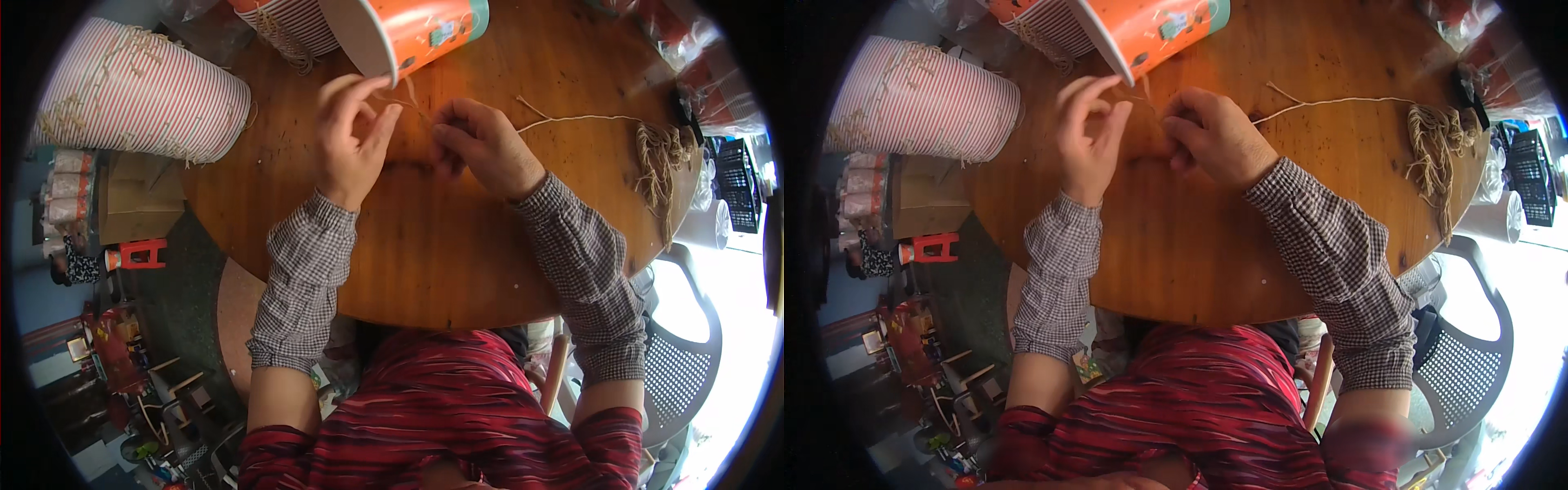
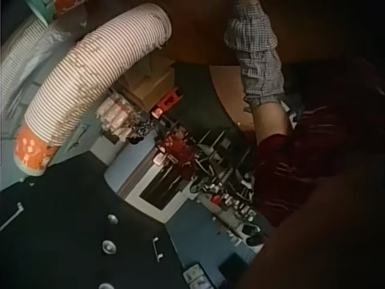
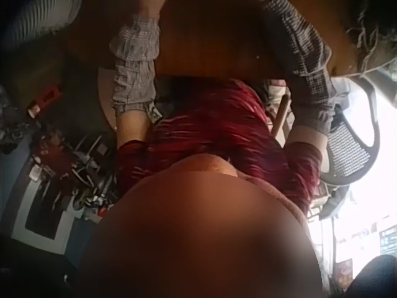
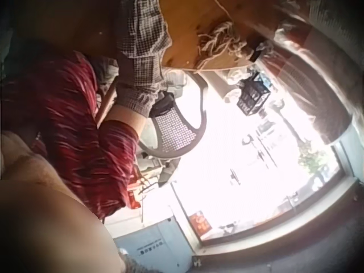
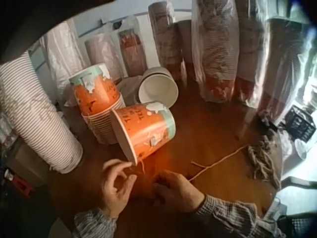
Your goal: Attaching twine handles to paper buckets.
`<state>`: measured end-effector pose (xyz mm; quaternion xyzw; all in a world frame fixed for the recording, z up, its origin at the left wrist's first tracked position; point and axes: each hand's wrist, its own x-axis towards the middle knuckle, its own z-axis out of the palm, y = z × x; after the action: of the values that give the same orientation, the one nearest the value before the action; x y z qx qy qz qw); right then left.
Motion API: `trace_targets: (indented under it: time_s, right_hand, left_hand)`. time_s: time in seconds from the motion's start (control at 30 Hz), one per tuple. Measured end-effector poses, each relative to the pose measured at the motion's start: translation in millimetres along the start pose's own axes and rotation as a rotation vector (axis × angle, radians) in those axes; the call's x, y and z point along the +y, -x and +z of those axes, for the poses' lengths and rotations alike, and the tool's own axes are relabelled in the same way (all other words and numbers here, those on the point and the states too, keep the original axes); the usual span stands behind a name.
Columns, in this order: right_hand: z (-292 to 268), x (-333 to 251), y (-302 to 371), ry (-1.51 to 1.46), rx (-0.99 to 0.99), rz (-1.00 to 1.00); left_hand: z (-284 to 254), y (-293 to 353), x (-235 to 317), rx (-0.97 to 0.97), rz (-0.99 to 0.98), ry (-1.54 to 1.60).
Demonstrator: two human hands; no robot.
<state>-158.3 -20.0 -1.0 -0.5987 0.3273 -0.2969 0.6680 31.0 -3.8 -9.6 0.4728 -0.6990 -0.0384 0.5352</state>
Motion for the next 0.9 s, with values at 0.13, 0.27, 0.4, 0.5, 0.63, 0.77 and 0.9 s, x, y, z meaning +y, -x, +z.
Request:
trace_targets:
  time_s: [0.13, 0.27, 0.4, 0.5, 0.63, 0.77, 0.9]
  right_hand:
    - [-2, 3, -1, 0.121, 0.090, -0.074]
    - [6, 2, 0, 0.175, 0.106, -0.081]
    - [9, 3, 3, 0.241, 0.184, -0.173]
    - [11, 0, 8, 0.212, 0.140, -0.161]
    - [17, 0, 11, 0.399, 0.179, -0.199]
    - [16, -11, 14, 0.432, 0.237, -0.141]
    - [13, -14, 15, 0.347, 0.296, -0.180]
  left_hand:
    - [-4, 21, 11, -0.177, -0.324, 0.183]
    - [9, 19, 23, -0.255, -0.768, 0.743]
    - [12, 9, 26, -0.334, -0.921, 0.948]
    - [13, 9, 24, -0.279, -0.981, 1.064]
    - [12, 13, 6, -0.197, -0.954, 1.100]
    - [5, 10, 4, -0.245, -1.008, 1.220]
    - [5, 12, 9, -0.354, -1.041, 1.383]
